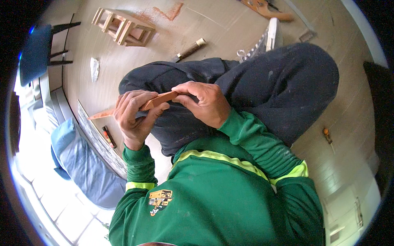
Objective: The person sits on the floor and uses a hand saw to cut a small wooden dowel. They then apply glue from a tube to the dowel and insert it into a pre-drilled hole in a larger wooden block, pressing the pieces together to assemble them.
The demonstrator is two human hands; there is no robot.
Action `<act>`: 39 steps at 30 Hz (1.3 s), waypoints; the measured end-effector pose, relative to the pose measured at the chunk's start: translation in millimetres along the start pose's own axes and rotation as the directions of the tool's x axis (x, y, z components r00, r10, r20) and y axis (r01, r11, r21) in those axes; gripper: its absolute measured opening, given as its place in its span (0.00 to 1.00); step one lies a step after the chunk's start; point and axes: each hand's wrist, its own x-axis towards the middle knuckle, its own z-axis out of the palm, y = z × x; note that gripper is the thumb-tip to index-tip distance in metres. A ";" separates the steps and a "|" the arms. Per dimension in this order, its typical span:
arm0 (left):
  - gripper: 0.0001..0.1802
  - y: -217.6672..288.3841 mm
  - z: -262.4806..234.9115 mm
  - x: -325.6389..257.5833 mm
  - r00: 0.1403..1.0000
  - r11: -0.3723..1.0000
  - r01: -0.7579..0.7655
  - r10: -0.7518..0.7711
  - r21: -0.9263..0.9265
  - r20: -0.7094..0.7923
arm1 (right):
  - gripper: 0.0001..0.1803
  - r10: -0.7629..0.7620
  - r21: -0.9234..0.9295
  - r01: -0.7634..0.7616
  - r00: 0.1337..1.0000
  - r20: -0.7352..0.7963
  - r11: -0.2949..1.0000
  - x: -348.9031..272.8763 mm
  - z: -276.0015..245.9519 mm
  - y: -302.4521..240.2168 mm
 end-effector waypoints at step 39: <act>0.21 -5.4 7.2 -22.5 0.989 0.997 0.053 -0.046 0.052 -0.141 | 0.14 0.062 -0.170 -0.052 0.997 0.053 0.984 -0.2 0.8 4.1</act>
